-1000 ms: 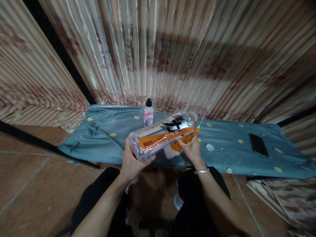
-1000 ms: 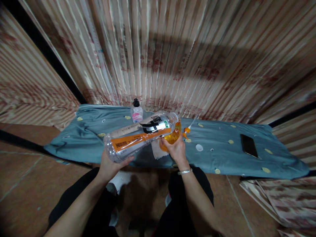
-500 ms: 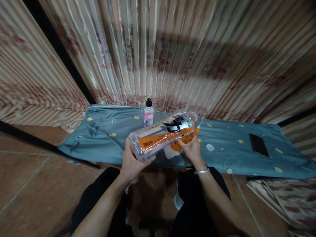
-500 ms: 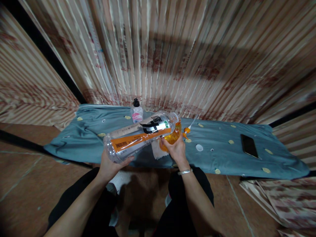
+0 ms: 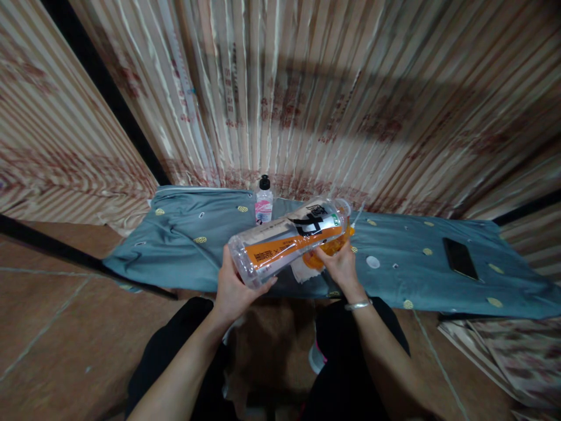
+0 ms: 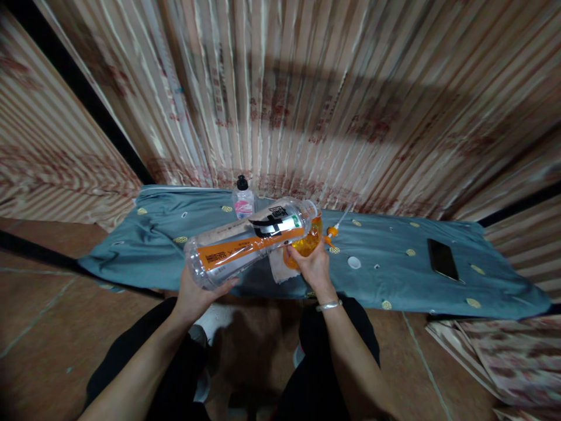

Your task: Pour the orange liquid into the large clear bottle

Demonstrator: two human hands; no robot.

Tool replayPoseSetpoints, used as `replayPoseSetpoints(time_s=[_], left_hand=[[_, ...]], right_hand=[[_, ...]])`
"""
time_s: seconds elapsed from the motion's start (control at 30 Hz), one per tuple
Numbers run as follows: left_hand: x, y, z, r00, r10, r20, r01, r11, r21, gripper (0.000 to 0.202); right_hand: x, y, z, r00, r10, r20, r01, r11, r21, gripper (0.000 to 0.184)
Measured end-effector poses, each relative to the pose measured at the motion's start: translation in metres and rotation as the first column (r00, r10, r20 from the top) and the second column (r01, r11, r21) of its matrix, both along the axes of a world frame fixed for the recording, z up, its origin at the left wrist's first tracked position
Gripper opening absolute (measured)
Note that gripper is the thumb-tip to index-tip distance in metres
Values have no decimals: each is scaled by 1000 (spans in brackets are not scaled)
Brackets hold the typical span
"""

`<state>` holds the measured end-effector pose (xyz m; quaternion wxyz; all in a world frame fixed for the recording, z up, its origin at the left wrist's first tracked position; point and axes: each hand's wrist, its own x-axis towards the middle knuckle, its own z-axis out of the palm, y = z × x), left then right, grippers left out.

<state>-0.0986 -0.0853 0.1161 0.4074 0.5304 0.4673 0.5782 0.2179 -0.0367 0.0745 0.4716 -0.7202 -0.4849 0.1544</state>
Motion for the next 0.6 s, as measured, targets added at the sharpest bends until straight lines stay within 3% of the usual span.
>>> replayPoseSetpoints(time_s=[0.27,0.6], left_hand=[[0,-1,3,999,-23,44,24,999,-24,89],[-1,0,-4,1000,-15,3,15,1000,1,89]], right_hand=[[1,0,-3,1000,-6,10,6,1000,2,108],[2,0,-3,1000,5,16,-5,1000,8,114]])
